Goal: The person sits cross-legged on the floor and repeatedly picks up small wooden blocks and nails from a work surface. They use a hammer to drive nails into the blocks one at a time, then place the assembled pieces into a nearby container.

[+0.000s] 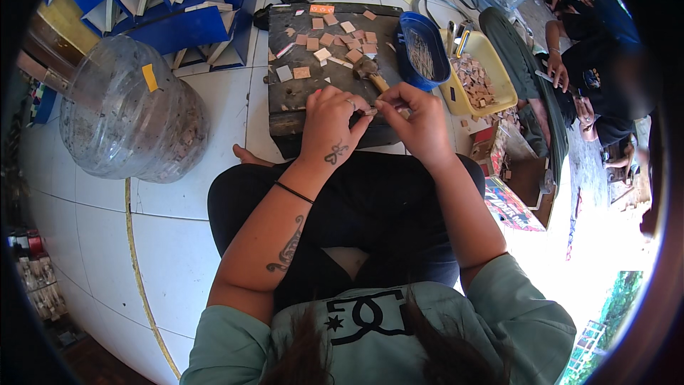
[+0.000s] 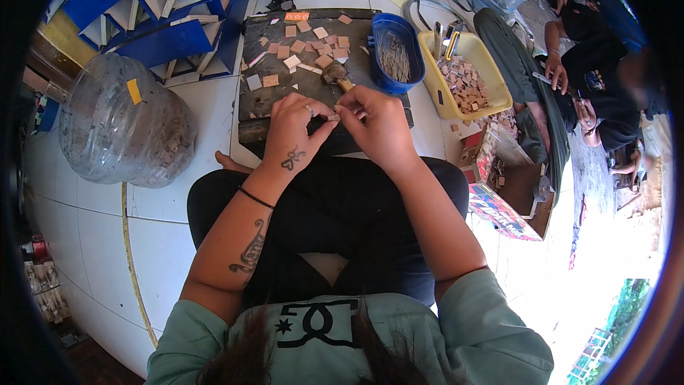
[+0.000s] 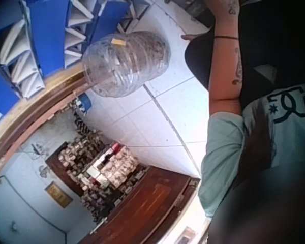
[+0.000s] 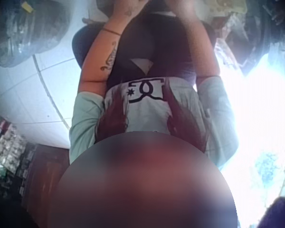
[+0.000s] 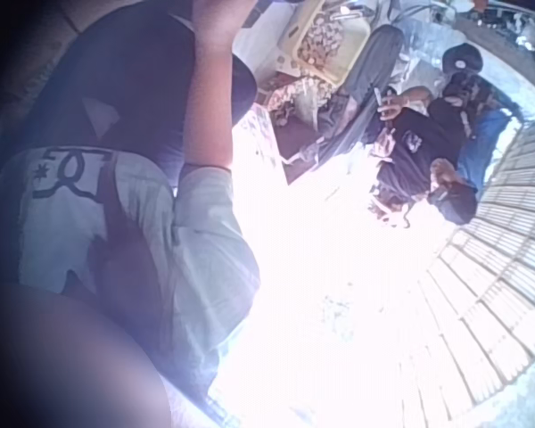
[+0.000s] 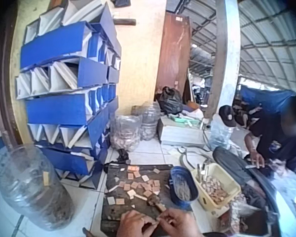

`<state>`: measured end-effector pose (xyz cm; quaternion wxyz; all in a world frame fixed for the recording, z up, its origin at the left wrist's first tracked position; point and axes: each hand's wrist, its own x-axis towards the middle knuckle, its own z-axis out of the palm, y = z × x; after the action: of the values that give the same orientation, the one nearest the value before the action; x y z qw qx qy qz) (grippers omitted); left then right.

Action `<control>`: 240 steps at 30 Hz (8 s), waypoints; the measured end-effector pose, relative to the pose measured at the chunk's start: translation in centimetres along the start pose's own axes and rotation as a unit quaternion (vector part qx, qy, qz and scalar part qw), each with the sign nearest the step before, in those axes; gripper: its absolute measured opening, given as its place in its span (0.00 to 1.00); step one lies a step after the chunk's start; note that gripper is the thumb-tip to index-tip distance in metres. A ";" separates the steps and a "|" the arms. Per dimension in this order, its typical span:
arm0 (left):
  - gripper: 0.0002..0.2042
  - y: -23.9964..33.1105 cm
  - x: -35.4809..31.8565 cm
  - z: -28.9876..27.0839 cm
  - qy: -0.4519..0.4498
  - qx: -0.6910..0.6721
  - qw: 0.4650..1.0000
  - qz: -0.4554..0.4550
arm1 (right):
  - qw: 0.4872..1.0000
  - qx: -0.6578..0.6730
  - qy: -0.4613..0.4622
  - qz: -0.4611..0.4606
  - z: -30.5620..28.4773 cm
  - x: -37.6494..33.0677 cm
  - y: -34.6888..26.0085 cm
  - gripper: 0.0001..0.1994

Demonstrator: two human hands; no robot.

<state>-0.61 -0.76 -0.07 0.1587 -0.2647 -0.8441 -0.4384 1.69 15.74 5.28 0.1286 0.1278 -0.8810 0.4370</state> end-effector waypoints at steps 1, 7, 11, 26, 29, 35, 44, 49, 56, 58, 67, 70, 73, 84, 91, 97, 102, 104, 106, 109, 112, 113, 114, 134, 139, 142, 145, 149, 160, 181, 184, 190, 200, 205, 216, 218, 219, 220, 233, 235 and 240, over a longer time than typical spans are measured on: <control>0.06 0.0 0.0 0.0 0.001 0.001 1.000 0.001 | 1.000 -0.001 0.000 -0.002 0.0 0.0 0.0 0.04; 0.05 0.2 0.1 -0.1 0.004 0.005 1.000 0.000 | 0.999 -0.021 -0.023 -0.014 0.0 0.2 -0.1 0.04; 0.05 0.4 0.2 0.3 0.035 -0.039 0.999 -0.011 | 1.000 -0.015 -0.011 -0.023 0.2 0.4 -0.2 0.05; 0.04 0.9 0.4 0.7 0.040 -0.108 0.993 0.000 | 0.958 -0.250 -0.058 0.131 -2.0 -5.6 1.2 0.30; 0.04 0.8 0.5 0.6 0.045 -0.109 0.993 0.013 | 0.983 -0.134 -0.044 0.120 -2.7 -6.3 1.3 0.26; 0.04 0.9 0.6 0.6 0.033 -0.111 0.993 0.006 | 0.967 0.077 -0.064 0.233 -7.6 -8.6 -3.4 0.21; 0.04 1.4 0.5 0.6 0.043 -0.099 0.994 0.012 | 0.979 -0.171 -0.088 0.066 -9.0 -9.2 -7.0 0.25; 0.04 1.1 0.5 0.9 0.049 -0.103 0.993 0.020 | 0.983 -0.168 -0.068 0.034 -9.2 -9.0 -7.0 0.26; 0.04 1.0 0.4 1.1 0.052 -0.103 0.993 0.021 | 0.978 -0.195 -0.071 0.015 -9.3 -9.0 -7.0 0.25; 0.04 0.9 0.4 1.2 0.055 -0.103 0.993 0.025 | 0.977 -0.197 -0.078 0.028 -9.5 -8.9 -7.0 0.24; 0.03 0.9 0.0 1.3 0.058 -0.064 0.996 0.036 | 0.976 -0.211 -0.017 0.049 -6.7 -8.0 -2.0 0.25; 0.03 1.1 0.2 1.0 0.064 -0.036 0.996 0.056 | 0.965 -0.238 -0.031 0.108 -3.8 -7.2 0.4 0.23; 0.03 1.3 0.2 0.5 0.052 -0.052 0.997 0.028 | 0.957 -0.284 0.012 0.063 -2.1 -6.1 1.4 0.21; 0.03 2.1 0.2 -0.9 0.019 -0.057 0.998 0.036 | 0.998 0.030 0.036 0.044 -1.1 -0.7 -1.1 0.06; 0.09 2.7 0.1 -1.4 -0.070 -0.278 0.950 -0.124 | 0.968 0.224 0.092 0.061 0.2 -0.2 -0.8 0.06; 0.08 2.5 0.1 -1.8 -0.027 -0.179 0.983 -0.038 | 0.957 0.264 0.032 0.119 -0.9 0.1 -1.6 0.08; 0.08 2.5 0.1 -1.7 -0.008 -0.160 0.987 -0.002 | 0.936 0.293 -0.032 0.191 -2.5 0.8 -2.1 0.11; 0.08 2.6 0.1 -1.7 -0.012 -0.165 0.986 0.000 | 0.932 0.301 -0.043 0.197 -2.8 0.9 -2.2 0.11; 0.09 2.6 0.1 -1.8 -0.020 -0.177 0.984 -0.001 | 0.924 0.321 -0.052 0.202 -2.9 0.9 -2.2 0.11; 0.09 2.5 0.1 -2.0 -0.037 -0.203 0.979 0.009 | 0.906 0.360 -0.064 0.212 -3.1 0.8 -2.1 0.11; 0.08 2.4 0.2 -1.9 -0.033 -0.227 0.973 0.033 | 0.901 0.374 -0.075 0.206 -3.2 0.8 -2.0 0.11; 0.08 2.3 0.2 -1.8 -0.035 -0.227 0.973 0.030 | 0.906 0.369 -0.075 0.191 -3.2 0.9 -2.0 0.11; 0.08 2.2 0.2 -1.6 -0.038 -0.228 0.973 0.023 | 0.913 0.357 -0.075 0.184 -3.2 1.0 -2.0 0.11; 0.03 -0.1 1.6 -0.2 0.031 -0.086 0.994 0.055 | 0.994 -0.094 0.028 -0.055 -1.7 1.3 -0.7 0.09; 0.03 -0.1 1.4 0.1 0.047 -0.083 0.993 0.063 | 0.952 -0.302 0.032 0.037 -3.2 -4.5 0.0 0.23; 0.04 -0.2 1.3 0.2 0.054 -0.075 0.993 0.070 | 0.947 -0.293 -0.020 0.126 -2.9 -7.3 0.8 0.26; 0.04 -0.2 1.3 0.3 0.053 -0.072 0.993 0.071 | 0.967 -0.210 -0.035 0.137 -3.8 -8.0 1.1 0.22; 0.04 -0.2 1.3 0.4 0.055 -0.078 0.993 0.069 | 0.986 -0.032 -0.024 0.164 -6.3 -8.5 -1.1 0.21; 0.03 -0.2 1.2 0.6 0.062 -0.061 0.992 0.094 | 0.991 -0.118 -0.034 0.049 -10.2 -10.4 -7.8 0.21; 0.02 -0.1 1.1 0.7 0.069 -0.046 0.989 0.122 | 0.990 -0.133 -0.046 0.023 -10.6 -10.9 -7.4 0.20; 0.02 0.0 1.0 0.7 0.071 -0.043 0.990 0.118 | 0.991 -0.109 -0.034 0.063 -10.5 -11.2 -7.5 0.21; 0.03 -0.1 1.0 0.8 0.070 -0.041 0.990 0.118 | 0.990 -0.124 -0.043 0.057 -10.4 -11.2 -7.1 0.21; 0.02 0.5 1.0 0.3 0.077 -0.018 0.992 0.098 | 0.990 -0.082 -0.016 0.114 -10.4 -11.7 -5.8 0.21; 0.03 0.9 1.2 -1.3 0.080 0.165 0.968 0.170 | 0.991 -0.048 0.027 0.120 -10.0 -12.1 -4.8 0.20; 0.10 0.6 0.6 -1.4 0.009 0.099 0.992 0.081 | 0.992 -0.050 0.008 0.118 -8.6 -12.8 -2.5 0.20; 0.10 0.1 0.5 -2.2 -0.023 0.109 0.991 0.077 | 0.990 -0.053 0.002 0.134 -8.6 -13.1 -2.4 0.20; 0.10 -0.1 0.5 -2.5 -0.049 0.116 0.990 0.063 | 0.989 -0.063 0.004 0.131 -8.6 -13.2 -2.3 0.20; 0.10 -0.2 0.6 -2.6 -0.049 0.092 0.993 0.055 | 0.989 -0.073 0.006 0.128 -8.5 -13.2 -2.2 0.19; 0.07 -0.6 0.7 -2.6 -0.059 -0.044 0.994 -0.075 | 0.990 -0.087 -0.027 0.109 -6.7 -13.1 -2.8 0.22; 0.07 -0.3 0.7 -2.7 -0.060 -0.052 0.993 -0.091 | 0.986 -0.095 -0.052 0.123 -6.7 -13.1 -2.9 0.22; 0.07 0.1 0.9 -2.9 -0.063 -0.044 0.992 -0.100 | 0.990 -0.101 -0.029 0.098 -6.5 -13.1 -2.9 0.23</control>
<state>-1.15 -2.82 2.06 0.0486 -0.2127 -0.8548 -0.4709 15.66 20.70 6.80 0.0721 0.0396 -0.9322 0.3525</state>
